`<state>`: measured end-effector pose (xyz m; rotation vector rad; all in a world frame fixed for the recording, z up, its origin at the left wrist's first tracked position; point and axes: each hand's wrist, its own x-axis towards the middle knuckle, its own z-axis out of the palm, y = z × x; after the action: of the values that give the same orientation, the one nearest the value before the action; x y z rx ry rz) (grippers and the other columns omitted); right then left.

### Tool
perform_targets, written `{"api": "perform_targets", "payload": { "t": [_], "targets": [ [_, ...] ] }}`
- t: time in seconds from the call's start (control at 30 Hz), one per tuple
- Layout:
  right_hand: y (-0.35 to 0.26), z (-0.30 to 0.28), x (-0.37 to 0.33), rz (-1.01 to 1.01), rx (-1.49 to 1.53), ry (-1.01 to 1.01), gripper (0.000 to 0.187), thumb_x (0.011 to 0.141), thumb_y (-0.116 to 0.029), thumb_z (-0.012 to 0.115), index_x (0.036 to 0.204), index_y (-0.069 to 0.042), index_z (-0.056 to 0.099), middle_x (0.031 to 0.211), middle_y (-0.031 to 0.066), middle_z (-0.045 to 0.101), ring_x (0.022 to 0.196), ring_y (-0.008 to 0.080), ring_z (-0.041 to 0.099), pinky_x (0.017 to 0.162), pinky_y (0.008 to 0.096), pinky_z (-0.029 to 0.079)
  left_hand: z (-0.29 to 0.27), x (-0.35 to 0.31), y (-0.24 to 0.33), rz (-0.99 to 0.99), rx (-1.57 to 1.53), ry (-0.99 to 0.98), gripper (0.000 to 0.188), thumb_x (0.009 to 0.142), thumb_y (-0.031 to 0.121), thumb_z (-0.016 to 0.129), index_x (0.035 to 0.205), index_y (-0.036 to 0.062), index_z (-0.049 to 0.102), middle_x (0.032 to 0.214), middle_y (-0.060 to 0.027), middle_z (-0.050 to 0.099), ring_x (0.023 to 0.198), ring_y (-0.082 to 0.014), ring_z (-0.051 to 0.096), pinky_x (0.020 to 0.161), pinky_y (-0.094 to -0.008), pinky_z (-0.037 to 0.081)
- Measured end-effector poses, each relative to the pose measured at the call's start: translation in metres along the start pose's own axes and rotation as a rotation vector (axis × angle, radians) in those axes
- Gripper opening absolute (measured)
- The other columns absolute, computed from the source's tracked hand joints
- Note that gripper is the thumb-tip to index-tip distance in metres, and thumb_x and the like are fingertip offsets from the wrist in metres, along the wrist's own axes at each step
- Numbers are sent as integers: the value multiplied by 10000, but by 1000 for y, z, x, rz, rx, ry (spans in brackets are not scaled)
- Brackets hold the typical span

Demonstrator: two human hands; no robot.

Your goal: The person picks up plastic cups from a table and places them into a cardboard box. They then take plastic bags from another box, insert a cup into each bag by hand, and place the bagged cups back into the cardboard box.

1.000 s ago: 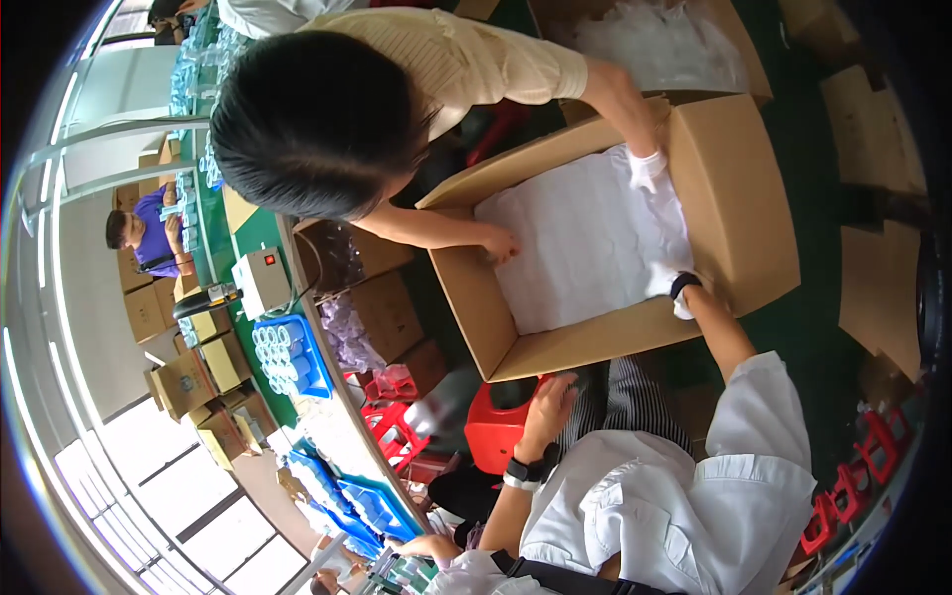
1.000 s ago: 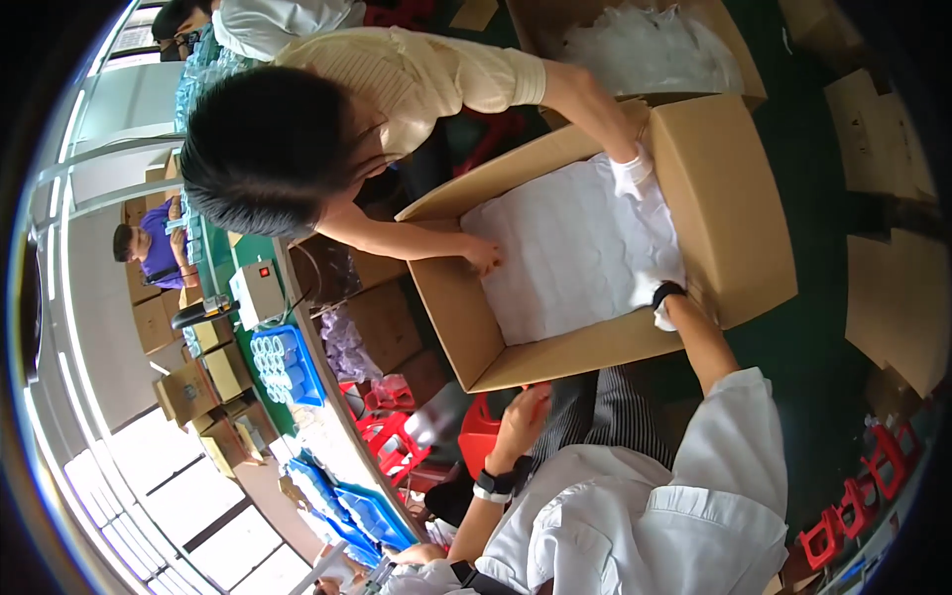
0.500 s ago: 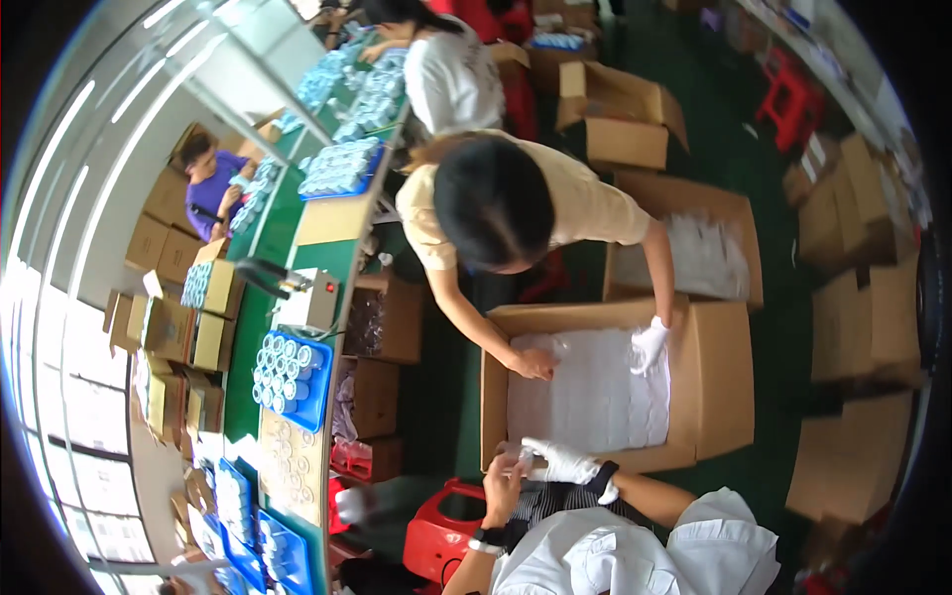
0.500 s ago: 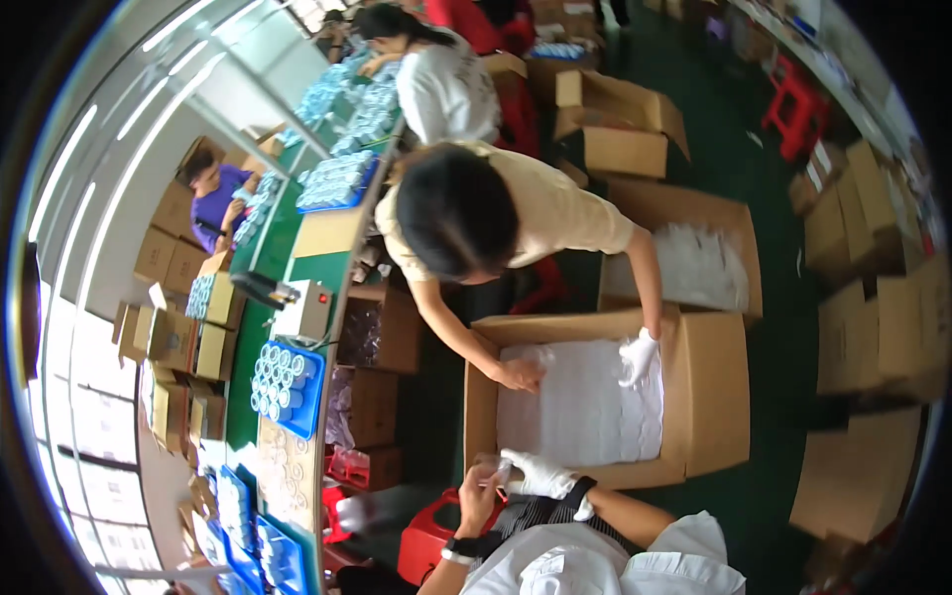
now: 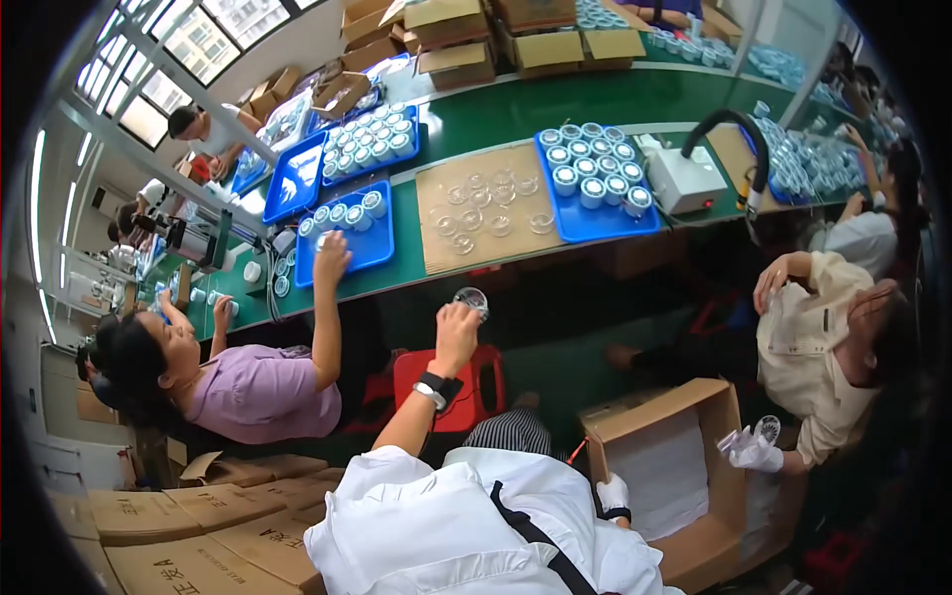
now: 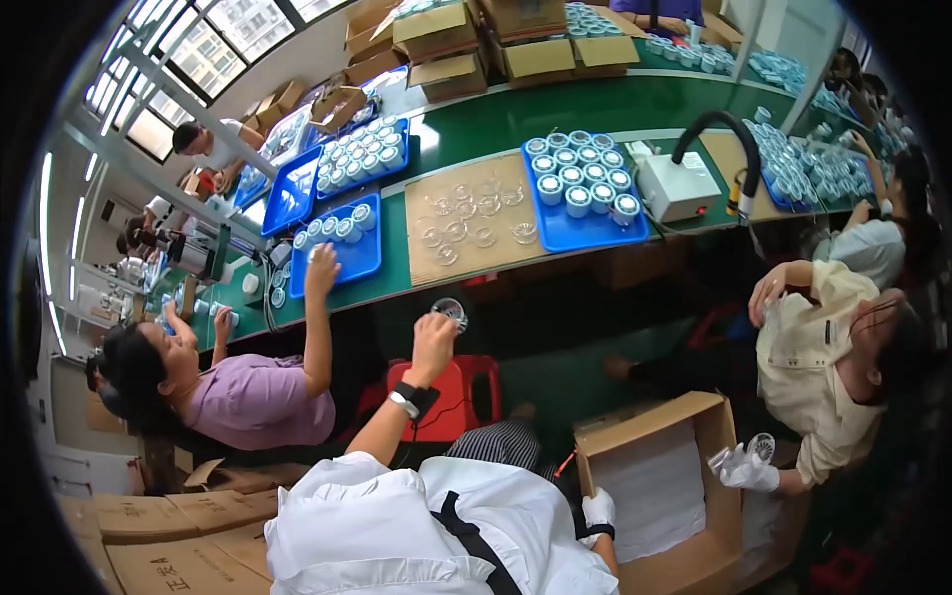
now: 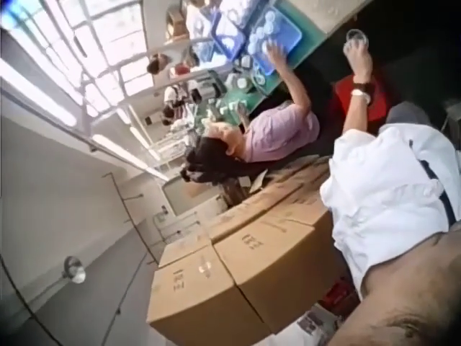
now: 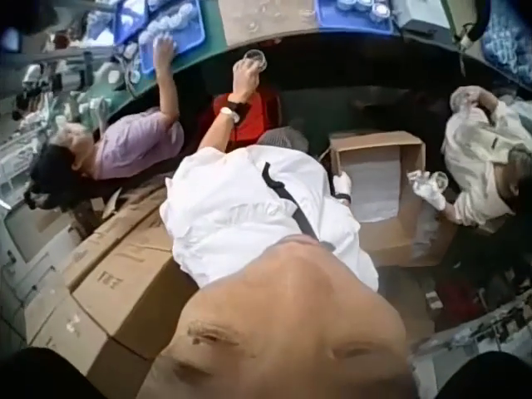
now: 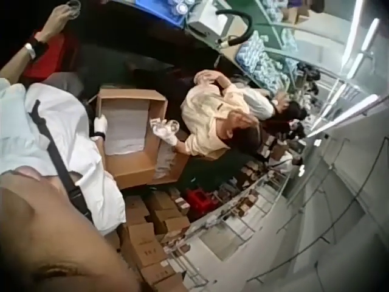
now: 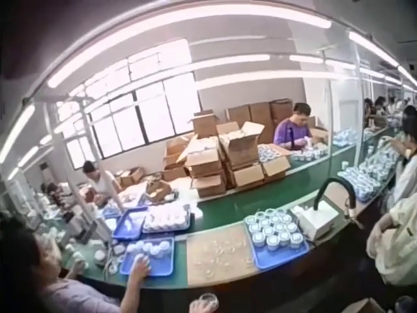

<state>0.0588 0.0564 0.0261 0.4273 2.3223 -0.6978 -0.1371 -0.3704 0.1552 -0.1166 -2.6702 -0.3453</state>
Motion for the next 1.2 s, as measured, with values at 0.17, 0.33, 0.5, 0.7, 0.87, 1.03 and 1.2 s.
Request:
{"api": "perform_targets", "payload": {
  "t": [0.17,0.33,0.5,0.7,0.87,1.03,1.2],
  "targets": [
    [8,8,4,58,87,-17,312,712,-112,521,1000,-34,612,934,222,613,913,376,572,799,408,453,25,41,-64,-21,-4,-75,41,729,89,550,769,80,557,804,-71,516,849,-246,503,777,-369,375],
    [7,14,9,215,130,-11,326,717,-85,504,1022,-34,608,937,211,622,910,360,584,798,391,456,79,86,-70,112,64,-135,43,719,101,542,759,86,546,807,-60,522,853,-229,503,759,-357,377],
    [1,30,7,284,152,35,339,716,-71,493,1035,-43,606,949,206,622,921,362,579,806,374,451,111,117,-87,56,140,-123,106,712,105,533,812,90,563,830,-59,538,894,-222,506,781,-360,379],
    [19,36,15,77,431,-83,475,764,-264,603,1154,-6,517,1069,201,583,1027,325,541,883,368,412,119,146,-87,72,173,41,296,709,110,543,1003,79,557,1041,-116,543,1046,-281,475,900,-446,327],
    [52,-26,-7,371,1011,179,448,826,-380,568,1134,-55,541,1034,79,585,937,219,541,840,359,436,85,112,-19,41,-68,16,459,736,118,618,1157,-5,482,1205,-215,462,1139,-360,401,963,-442,307],
    [181,-8,-3,573,587,276,371,784,-250,587,1070,-18,545,1085,167,586,990,332,550,804,426,439,100,-5,43,372,-468,-684,264,662,12,578,918,-6,520,962,-172,533,1025,-376,459,949,-473,313],
    [244,18,12,641,627,187,321,753,-228,591,1005,-30,591,1026,195,597,954,325,575,776,431,451,79,-98,83,105,-509,-1493,289,772,121,624,1039,28,565,966,-160,613,868,-300,608,736,-372,486]
  ]
}}
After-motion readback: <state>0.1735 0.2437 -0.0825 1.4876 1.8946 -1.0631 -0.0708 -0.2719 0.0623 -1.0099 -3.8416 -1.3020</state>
